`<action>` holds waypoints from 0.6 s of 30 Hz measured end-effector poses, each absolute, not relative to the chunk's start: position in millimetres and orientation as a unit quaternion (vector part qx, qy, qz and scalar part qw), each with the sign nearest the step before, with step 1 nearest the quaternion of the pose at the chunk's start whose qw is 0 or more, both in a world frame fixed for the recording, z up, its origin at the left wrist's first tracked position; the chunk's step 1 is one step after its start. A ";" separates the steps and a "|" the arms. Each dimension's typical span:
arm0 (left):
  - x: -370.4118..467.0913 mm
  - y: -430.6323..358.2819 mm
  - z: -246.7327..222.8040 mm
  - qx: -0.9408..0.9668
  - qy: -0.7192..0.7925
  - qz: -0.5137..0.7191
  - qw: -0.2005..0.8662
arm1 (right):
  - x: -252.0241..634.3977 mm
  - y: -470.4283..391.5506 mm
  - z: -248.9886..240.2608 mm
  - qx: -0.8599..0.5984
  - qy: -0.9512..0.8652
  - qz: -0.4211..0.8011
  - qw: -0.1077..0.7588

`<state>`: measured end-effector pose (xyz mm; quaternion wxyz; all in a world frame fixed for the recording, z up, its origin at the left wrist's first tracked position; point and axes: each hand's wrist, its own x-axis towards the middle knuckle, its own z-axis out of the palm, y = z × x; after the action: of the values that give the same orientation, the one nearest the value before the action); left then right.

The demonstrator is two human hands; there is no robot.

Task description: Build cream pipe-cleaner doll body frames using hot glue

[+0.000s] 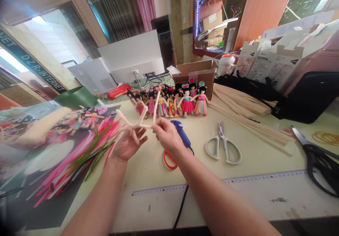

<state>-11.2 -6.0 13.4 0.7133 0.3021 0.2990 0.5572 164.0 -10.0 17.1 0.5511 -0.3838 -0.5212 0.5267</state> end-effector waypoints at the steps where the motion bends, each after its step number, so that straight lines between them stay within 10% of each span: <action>1: -10.0 -4.7 12.4 0.292 0.310 0.563 0.709 | 163.7 -11.2 17.4 -0.393 -0.542 0.496 0.554; 18: -7.3 -5.9 20.3 0.217 0.353 0.523 0.745 | 162.7 -17.6 18.8 -0.433 -0.698 0.243 0.516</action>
<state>-7.3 -5.9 20.3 0.7449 0.2175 0.3533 0.5225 162.7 -17.6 18.8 0.5164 -0.4333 -0.6977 0.2425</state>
